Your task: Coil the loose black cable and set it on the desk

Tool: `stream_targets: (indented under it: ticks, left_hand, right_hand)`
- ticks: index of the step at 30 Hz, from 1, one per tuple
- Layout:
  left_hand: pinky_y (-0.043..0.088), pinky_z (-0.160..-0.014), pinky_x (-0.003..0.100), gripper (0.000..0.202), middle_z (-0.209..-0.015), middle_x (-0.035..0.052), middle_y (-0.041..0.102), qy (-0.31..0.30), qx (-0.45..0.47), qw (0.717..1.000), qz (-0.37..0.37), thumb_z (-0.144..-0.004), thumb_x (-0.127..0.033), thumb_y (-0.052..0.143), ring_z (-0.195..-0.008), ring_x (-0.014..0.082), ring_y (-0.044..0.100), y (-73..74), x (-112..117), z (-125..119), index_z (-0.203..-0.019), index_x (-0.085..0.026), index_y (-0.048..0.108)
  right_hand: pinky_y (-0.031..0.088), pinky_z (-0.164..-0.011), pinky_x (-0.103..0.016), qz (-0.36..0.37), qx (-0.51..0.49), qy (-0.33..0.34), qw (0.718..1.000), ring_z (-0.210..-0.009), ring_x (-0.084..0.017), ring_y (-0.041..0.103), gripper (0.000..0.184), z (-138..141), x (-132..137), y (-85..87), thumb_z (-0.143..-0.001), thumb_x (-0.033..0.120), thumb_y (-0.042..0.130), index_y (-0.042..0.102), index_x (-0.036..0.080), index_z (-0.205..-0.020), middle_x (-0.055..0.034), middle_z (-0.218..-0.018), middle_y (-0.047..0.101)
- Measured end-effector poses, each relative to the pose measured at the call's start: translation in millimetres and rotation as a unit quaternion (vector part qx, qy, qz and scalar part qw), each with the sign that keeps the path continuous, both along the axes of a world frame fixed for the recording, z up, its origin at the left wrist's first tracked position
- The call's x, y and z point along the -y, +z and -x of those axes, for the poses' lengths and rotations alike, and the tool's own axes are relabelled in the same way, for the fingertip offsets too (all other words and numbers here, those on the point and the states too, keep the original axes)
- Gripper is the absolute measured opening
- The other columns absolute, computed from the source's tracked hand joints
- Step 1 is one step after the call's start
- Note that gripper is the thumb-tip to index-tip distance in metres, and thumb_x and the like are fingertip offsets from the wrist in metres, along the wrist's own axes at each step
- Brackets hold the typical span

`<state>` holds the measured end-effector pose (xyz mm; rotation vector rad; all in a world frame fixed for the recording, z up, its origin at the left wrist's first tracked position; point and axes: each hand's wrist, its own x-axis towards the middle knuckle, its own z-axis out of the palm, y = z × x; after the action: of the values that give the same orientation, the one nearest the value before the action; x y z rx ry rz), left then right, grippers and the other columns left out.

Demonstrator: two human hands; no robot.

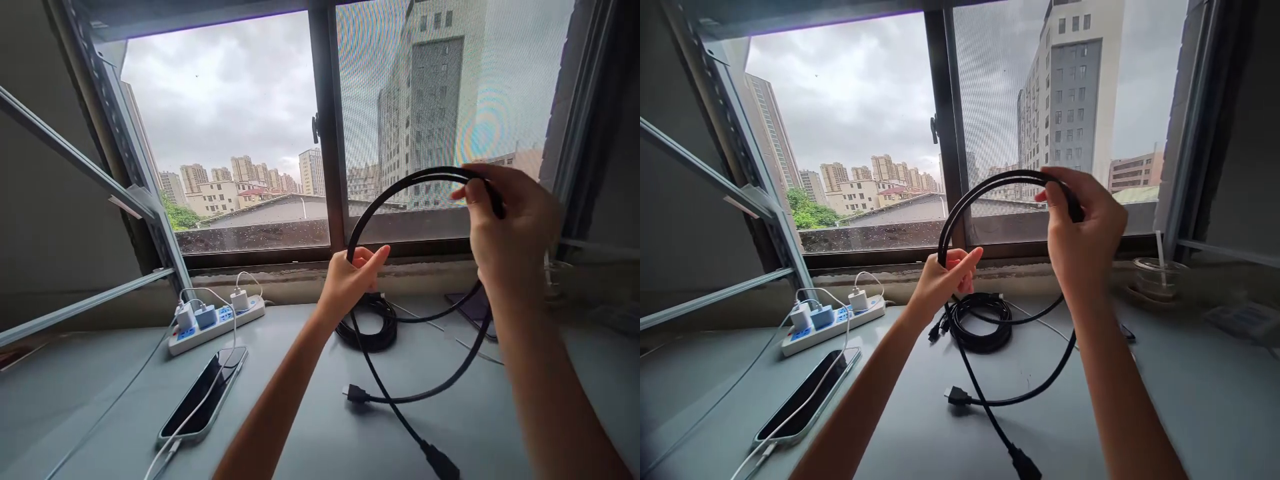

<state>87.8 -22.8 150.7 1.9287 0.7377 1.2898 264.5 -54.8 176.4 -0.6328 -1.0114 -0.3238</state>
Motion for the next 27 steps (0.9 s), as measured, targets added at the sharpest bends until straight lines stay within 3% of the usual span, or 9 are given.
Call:
stream_targets:
  ticks: [3,5,7,10,13,17,20,23,27]
  left_hand:
    - [0.039,-0.043,0.020,0.037,-0.045,0.0006,0.051,0.048,-0.054,0.996,0.052,-0.079,-0.043,0.056,-0.042,0.0098,0.049,-7.2,-7,-4,-0.055,-0.015,0.054]
    - [0.040,-0.042,0.022,0.037,-0.045,0.0030,0.054,0.036,-0.095,0.987,0.123,-0.081,-0.039,0.052,-0.040,0.0118,0.052,-8.6,-8,-5,-0.053,-0.014,0.056]
    - [0.044,-0.048,0.024,0.042,-0.047,0.0065,0.059,-0.034,-0.150,0.973,0.173,-0.083,-0.038,0.046,-0.044,0.0142,0.056,-7.9,-4,-4,-0.051,-0.014,0.058]
    - [0.047,-0.071,0.028,0.055,-0.062,0.0095,0.068,-0.188,-0.265,0.929,0.178,-0.088,-0.047,0.034,-0.066,0.0171,0.063,-6.3,7,-2,-0.056,-0.016,0.066]
    - [0.044,-0.080,0.028,0.060,-0.074,0.0070,0.070,-0.316,-0.304,0.877,0.196,-0.089,-0.057,0.026,-0.081,0.0176,0.064,-5.6,13,-2,-0.072,-0.022,0.071]
    - [0.044,-0.072,0.027,0.068,-0.074,0.0086,0.069,-0.363,-0.296,0.844,0.260,-0.087,-0.065,0.019,-0.082,0.0192,0.063,-0.8,16,-2,-0.084,-0.021,0.071]
    - [0.043,-0.075,0.028,0.079,-0.077,0.0101,0.069,-0.371,-0.310,0.828,0.286,-0.084,-0.071,0.011,-0.086,0.0203,0.062,3.2,14,2,-0.081,-0.020,0.071]
    - [0.045,-0.073,0.028,0.083,-0.087,0.0146,0.069,-0.351,-0.277,0.841,0.305,-0.080,-0.075,0.011,-0.083,0.0214,0.064,0.4,6,5,-0.074,-0.016,0.069]
    - [0.050,-0.065,0.032,0.063,-0.100,0.0148,0.068,-0.221,-0.062,0.930,0.287,-0.079,-0.073,0.036,-0.076,0.0244,0.067,-9.6,-7,2,-0.087,-0.016,0.064]
  right_hand:
    - [0.044,-0.054,-0.028,-0.041,-0.070,0.029,0.996,-0.062,-0.013,0.061,0.021,-10,4,2.7,-0.079,0.019,0.059,0.070,0.018,-0.097,-0.0034,-0.077,0.068]
    - [0.032,-0.041,-0.024,-0.025,-0.104,0.052,0.993,-0.053,-0.009,0.055,0.026,-15,11,4.7,-0.079,0.020,0.060,0.069,0.021,-0.103,-0.0044,-0.082,0.069]
    - [0.021,-0.038,-0.021,-0.007,-0.135,0.072,0.988,-0.052,-0.008,0.052,0.028,-15,20,7.4,-0.078,0.019,0.061,0.069,0.025,-0.104,-0.0039,-0.085,0.068]
    - [0.017,-0.040,-0.022,0.011,-0.164,0.100,0.981,-0.055,-0.008,0.052,0.027,-8,36,12.8,-0.079,0.017,0.061,0.068,0.028,-0.102,-0.0027,-0.087,0.067]
    - [0.013,-0.042,-0.024,0.027,-0.198,0.132,0.971,-0.044,-0.003,0.035,0.027,-1,48,17.7,-0.077,0.016,0.063,0.068,0.032,-0.099,0.0001,-0.087,0.067]
    - [0.012,-0.043,-0.024,0.053,-0.199,0.150,0.967,-0.043,0.000,0.024,0.029,3,58,19.6,-0.079,0.018,0.059,0.068,0.039,-0.097,0.0047,-0.093,0.067]
    - [0.014,-0.040,-0.021,0.050,-0.202,0.159,0.965,-0.043,0.000,0.022,0.032,9,62,19.5,-0.080,0.016,0.057,0.067,0.041,-0.098,0.0051,-0.093,0.065]
    - [0.016,-0.038,-0.014,0.022,-0.222,0.216,0.950,-0.043,0.001,0.023,0.038,17,63,20.8,-0.075,0.005,0.059,0.069,0.037,-0.092,0.0024,-0.088,0.064]
    - [0.016,-0.035,-0.010,0.010,-0.271,0.363,0.892,-0.042,0.001,0.020,0.024,24,51,22.2,-0.081,0.013,0.063,0.068,0.033,-0.094,0.0020,-0.096,0.064]
